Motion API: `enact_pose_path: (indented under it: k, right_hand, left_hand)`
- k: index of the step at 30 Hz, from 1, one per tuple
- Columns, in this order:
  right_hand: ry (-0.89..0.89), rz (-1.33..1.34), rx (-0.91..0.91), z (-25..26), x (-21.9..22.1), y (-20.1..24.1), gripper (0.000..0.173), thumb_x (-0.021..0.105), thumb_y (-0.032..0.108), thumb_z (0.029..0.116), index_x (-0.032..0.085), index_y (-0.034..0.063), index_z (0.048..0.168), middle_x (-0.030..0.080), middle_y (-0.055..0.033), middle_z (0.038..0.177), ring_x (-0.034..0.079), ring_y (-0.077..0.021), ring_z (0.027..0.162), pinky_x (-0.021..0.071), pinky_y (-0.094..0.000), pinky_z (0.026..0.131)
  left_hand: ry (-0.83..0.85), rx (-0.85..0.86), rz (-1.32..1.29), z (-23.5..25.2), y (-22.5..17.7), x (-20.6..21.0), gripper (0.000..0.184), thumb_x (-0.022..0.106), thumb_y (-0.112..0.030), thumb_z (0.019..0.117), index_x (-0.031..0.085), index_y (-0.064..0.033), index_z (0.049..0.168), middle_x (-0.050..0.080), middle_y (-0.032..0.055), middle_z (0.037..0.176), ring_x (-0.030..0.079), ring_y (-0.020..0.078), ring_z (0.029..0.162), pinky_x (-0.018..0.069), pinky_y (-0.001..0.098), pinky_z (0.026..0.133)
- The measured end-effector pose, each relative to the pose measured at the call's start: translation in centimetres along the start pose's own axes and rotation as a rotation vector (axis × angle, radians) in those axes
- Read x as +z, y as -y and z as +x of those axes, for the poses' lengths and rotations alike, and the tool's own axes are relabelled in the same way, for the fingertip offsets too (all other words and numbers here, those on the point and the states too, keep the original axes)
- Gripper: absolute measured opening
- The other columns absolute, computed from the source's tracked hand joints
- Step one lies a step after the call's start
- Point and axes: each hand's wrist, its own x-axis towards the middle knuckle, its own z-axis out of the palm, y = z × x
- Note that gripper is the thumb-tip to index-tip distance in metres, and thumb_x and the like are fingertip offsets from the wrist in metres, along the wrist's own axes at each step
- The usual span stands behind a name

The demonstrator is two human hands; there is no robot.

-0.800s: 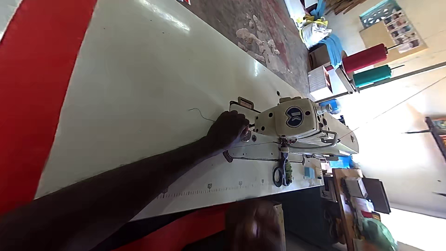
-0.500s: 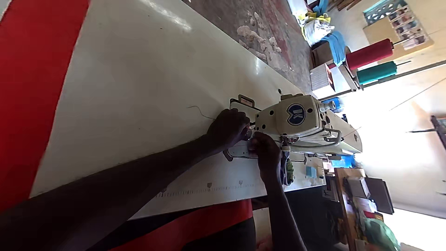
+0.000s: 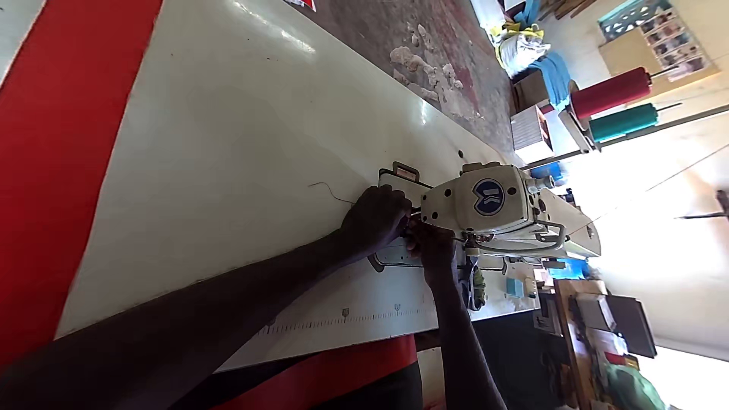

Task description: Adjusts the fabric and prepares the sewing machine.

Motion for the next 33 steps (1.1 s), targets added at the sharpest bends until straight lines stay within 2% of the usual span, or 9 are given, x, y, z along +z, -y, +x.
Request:
enact_pose_path:
  k: [4,9,15,25,27,30,33]
  right_hand:
    - [-0.006,-0.015,0.031,-0.07,0.11,0.11,0.014,0.064,0.020,0.1024,0.072,0.0088,0.103,0.066,-0.0039,0.070,0.052,-0.0066,0.047,0.0425,-0.0197,0.041]
    - [-0.031,0.054,0.059,-0.17,-0.01,0.35,0.016,0.063,0.017,0.1023,0.074,0.0059,0.097,0.064,-0.0050,0.065,0.052,-0.0073,0.046,0.0439,-0.0200,0.041]
    - [-0.039,0.090,0.096,-0.25,-0.19,0.47,0.015,0.064,0.016,0.1017,0.072,0.0061,0.094,0.064,-0.0045,0.064,0.053,-0.0063,0.045,0.0444,-0.0191,0.040]
    - [-0.049,0.022,0.086,-0.40,0.05,0.79,0.012,0.063,0.013,0.1017,0.071,0.0056,0.098,0.062,-0.0045,0.062,0.051,-0.0067,0.043,0.0434,-0.0192,0.039]
    - [-0.029,0.033,0.086,-0.48,-0.16,0.74,0.013,0.064,0.015,0.1011,0.071,0.0058,0.097,0.063,-0.0053,0.064,0.051,-0.0074,0.044,0.0433,-0.0194,0.040]
    - [0.016,0.043,0.059,-0.65,-0.54,0.35,0.014,0.064,0.016,0.1012,0.073,0.0051,0.101,0.064,-0.0053,0.068,0.051,-0.0072,0.046,0.0436,-0.0198,0.041]
    - [0.038,0.078,0.042,-0.66,-0.59,0.20,0.014,0.065,0.016,0.1009,0.074,0.0054,0.104,0.063,-0.0048,0.068,0.051,-0.0072,0.047,0.0451,-0.0204,0.042]
  left_hand:
    - [0.013,-0.012,-0.014,-0.02,0.01,0.09,0.014,0.063,-0.024,0.0989,0.074,-0.0148,0.097,0.069,0.0034,0.097,0.064,0.0250,0.099,0.0505,0.0434,0.083]
    - [0.016,-0.017,-0.013,-0.01,-0.01,-0.06,0.013,0.064,-0.023,0.0985,0.074,-0.0145,0.097,0.068,0.0033,0.097,0.064,0.0244,0.098,0.0506,0.0423,0.082]
    - [0.021,-0.013,-0.022,-0.06,-0.08,-0.24,0.012,0.065,-0.022,0.0982,0.073,-0.0134,0.098,0.068,0.0051,0.098,0.064,0.0262,0.099,0.0510,0.0434,0.083]
    - [0.023,-0.014,-0.004,0.01,-0.04,-0.29,0.011,0.066,-0.022,0.0970,0.072,-0.0129,0.096,0.067,0.0047,0.095,0.063,0.0256,0.096,0.0503,0.0422,0.081]
    - [0.032,-0.018,-0.016,-0.03,-0.13,-0.48,0.008,0.068,-0.022,0.0951,0.072,-0.0148,0.096,0.066,0.0032,0.096,0.063,0.0242,0.097,0.0495,0.0418,0.081]
    - [0.021,0.001,-0.057,-0.08,-0.07,-0.42,0.011,0.068,-0.018,0.0910,0.074,-0.0156,0.100,0.066,0.0032,0.100,0.062,0.0251,0.099,0.0502,0.0438,0.081]
    - [0.025,-0.003,-0.113,-0.08,0.11,-0.66,0.013,0.066,-0.019,0.0929,0.075,-0.0164,0.101,0.067,0.0025,0.103,0.062,0.0241,0.102,0.0504,0.0440,0.084]
